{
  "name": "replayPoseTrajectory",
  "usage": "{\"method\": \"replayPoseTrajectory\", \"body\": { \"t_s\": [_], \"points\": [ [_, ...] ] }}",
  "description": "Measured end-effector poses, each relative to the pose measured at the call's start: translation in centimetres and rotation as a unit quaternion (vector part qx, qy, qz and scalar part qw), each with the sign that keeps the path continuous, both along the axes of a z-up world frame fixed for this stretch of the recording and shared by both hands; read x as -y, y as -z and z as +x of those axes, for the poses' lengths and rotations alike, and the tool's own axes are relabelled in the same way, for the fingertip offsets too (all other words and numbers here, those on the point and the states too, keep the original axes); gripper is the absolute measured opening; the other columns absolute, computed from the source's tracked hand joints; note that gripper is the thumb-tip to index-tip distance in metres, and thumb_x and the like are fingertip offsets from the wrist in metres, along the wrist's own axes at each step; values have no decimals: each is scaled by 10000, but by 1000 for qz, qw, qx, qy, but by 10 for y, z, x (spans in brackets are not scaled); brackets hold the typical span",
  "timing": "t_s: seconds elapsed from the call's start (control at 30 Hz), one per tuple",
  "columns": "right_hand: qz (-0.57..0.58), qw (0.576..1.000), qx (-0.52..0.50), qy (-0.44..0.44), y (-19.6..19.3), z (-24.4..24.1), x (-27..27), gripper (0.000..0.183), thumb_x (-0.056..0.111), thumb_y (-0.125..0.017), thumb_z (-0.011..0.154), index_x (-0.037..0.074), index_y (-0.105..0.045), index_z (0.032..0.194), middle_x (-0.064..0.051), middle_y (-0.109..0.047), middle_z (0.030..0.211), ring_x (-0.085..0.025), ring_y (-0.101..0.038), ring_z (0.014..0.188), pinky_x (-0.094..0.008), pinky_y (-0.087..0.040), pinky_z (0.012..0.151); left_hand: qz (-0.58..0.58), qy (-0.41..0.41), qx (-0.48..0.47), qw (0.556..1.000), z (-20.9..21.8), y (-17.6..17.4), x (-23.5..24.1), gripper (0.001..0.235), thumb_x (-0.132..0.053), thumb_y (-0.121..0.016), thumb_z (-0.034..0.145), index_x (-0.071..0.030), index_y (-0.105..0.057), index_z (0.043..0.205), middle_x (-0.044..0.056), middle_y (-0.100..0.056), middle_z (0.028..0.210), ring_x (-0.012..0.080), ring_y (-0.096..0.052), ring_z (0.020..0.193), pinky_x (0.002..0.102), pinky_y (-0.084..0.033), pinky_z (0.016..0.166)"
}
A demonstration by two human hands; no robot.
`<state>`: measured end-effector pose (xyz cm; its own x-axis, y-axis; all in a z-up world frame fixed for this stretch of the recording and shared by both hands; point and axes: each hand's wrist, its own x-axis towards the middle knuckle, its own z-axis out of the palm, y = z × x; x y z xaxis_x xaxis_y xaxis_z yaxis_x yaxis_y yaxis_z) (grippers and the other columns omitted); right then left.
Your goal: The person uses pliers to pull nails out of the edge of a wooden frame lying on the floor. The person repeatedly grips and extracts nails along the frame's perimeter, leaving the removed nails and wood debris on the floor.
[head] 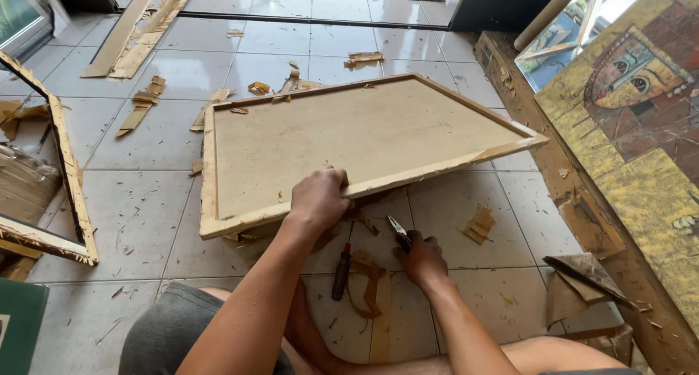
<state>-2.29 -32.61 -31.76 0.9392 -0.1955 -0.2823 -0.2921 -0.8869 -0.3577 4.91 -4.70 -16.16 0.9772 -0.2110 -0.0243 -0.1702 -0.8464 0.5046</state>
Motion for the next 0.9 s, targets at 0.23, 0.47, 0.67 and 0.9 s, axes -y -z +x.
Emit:
{"method": "replayPoseTrajectory", "body": {
  "t_s": [0.23, 0.47, 0.67, 0.9],
  "points": [
    [-93, 995, 10, -32, 18, -5, -6, 678, 562, -700, 1045, 219, -543, 1608, -233, -591, 1374, -471, -663, 1318, -612, -627, 906, 19, 12, -9, 1000, 2, 31, 15, 307, -219, -760, 876, -174, -814, 1175, 94, -753, 1189, 453, -763, 1175, 638, -622, 1005],
    [-71, 997, 5, -33, -16, -19, -15, 664, 462, -733, 1054, 206, -524, 1631, -255, -555, 1434, -473, -601, 1362, -632, -601, 981, 24, 18, 9, 999, -10, 7, 19, 305, -264, -797, 892, -177, -799, 1184, 82, -737, 1188, 413, -739, 1231, 624, -621, 1023],
    [-53, 998, 14, -19, 5, -13, -11, 662, 488, -699, 1063, 176, -544, 1625, -269, -568, 1430, -485, -620, 1343, -634, -611, 963, 31, 24, 25, 999, -14, 3, 21, 288, -272, -816, 909, -181, -790, 1181, 55, -727, 1180, 377, -727, 1245, 609, -631, 1020],
    [366, 905, 152, 157, -155, -42, -77, 710, 373, -518, 1113, 94, -406, 1757, -313, -800, 1229, -377, -809, 999, -485, -700, 640, 104, 1, 351, 930, 19, 32, 16, 298, -261, -728, 919, -198, -833, 1191, 49, -755, 1043, 330, -736, 1035, 480, -627, 773]
  ]
}}
